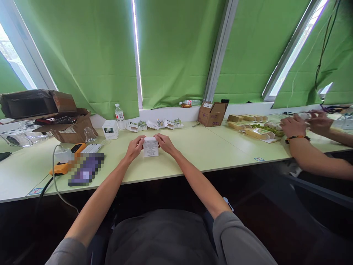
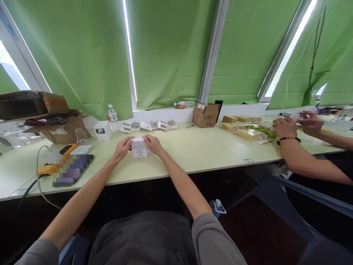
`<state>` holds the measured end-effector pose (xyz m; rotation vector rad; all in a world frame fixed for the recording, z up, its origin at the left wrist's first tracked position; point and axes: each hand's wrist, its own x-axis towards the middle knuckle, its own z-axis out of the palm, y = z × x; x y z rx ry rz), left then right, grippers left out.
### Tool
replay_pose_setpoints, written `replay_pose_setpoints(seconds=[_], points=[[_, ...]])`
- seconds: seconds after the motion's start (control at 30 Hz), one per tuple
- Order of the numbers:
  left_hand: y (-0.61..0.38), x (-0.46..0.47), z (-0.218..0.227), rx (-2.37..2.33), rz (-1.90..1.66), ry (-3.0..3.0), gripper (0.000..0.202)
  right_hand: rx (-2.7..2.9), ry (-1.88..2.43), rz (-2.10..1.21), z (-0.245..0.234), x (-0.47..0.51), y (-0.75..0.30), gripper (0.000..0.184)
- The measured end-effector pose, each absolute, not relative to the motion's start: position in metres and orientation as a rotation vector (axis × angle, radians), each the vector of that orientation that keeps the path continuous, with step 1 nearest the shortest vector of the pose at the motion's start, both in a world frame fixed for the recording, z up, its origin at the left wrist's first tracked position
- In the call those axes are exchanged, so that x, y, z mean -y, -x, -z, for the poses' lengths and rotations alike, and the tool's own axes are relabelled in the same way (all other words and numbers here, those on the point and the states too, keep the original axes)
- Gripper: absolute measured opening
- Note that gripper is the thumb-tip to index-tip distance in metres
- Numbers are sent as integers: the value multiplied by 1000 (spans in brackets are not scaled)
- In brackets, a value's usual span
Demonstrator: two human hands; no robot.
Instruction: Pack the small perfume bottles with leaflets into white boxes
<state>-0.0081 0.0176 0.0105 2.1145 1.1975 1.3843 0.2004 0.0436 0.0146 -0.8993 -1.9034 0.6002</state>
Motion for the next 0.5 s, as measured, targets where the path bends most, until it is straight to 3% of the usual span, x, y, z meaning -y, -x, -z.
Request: replay_pose_setpoints(seconds=[0.5], points=[[6, -16, -11, -1167, -1414, -2115, 43, 1911, 896, -587, -12, -49, -201, 34]])
